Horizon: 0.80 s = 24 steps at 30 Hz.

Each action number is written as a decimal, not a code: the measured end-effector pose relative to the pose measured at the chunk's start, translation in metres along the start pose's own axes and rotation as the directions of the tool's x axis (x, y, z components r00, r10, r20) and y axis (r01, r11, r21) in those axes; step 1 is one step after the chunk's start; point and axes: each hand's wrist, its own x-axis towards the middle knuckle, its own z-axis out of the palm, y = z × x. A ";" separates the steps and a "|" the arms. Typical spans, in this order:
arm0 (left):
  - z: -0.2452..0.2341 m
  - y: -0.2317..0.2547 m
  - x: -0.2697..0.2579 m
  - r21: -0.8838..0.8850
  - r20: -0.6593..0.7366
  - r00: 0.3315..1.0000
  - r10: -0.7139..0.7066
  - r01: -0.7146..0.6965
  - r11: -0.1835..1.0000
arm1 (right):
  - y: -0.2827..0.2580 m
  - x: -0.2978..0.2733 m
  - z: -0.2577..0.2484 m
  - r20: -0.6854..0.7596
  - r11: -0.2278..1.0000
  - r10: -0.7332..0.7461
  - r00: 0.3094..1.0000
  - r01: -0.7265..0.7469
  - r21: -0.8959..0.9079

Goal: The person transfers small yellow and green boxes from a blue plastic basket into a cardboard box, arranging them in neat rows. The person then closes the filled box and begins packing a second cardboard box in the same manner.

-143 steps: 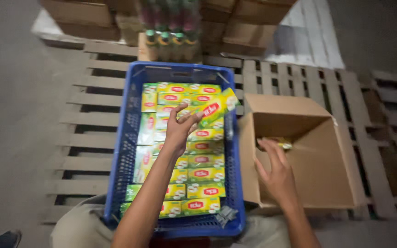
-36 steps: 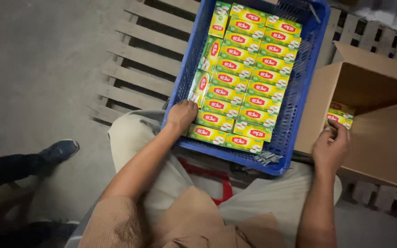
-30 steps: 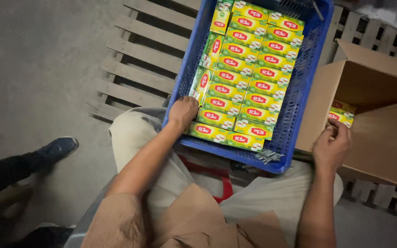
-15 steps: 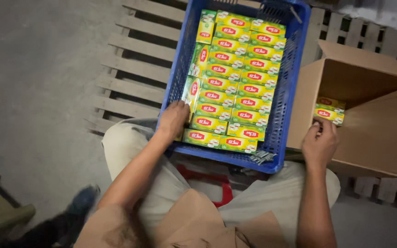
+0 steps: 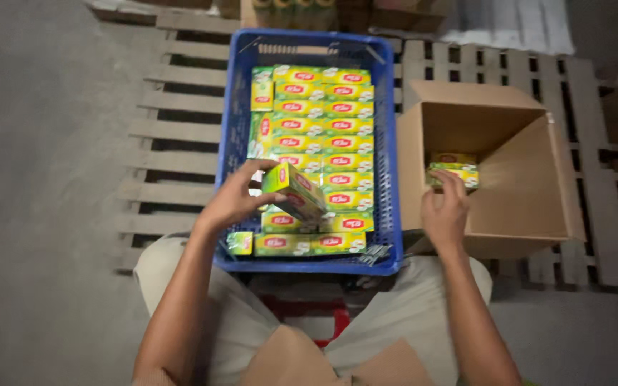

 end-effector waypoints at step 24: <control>0.237 0.057 0.116 0.005 0.140 0.885 0.443 -0.448 0.894 | 0.081 0.055 -0.120 0.285 0.981 0.179 0.942 -0.192 0.019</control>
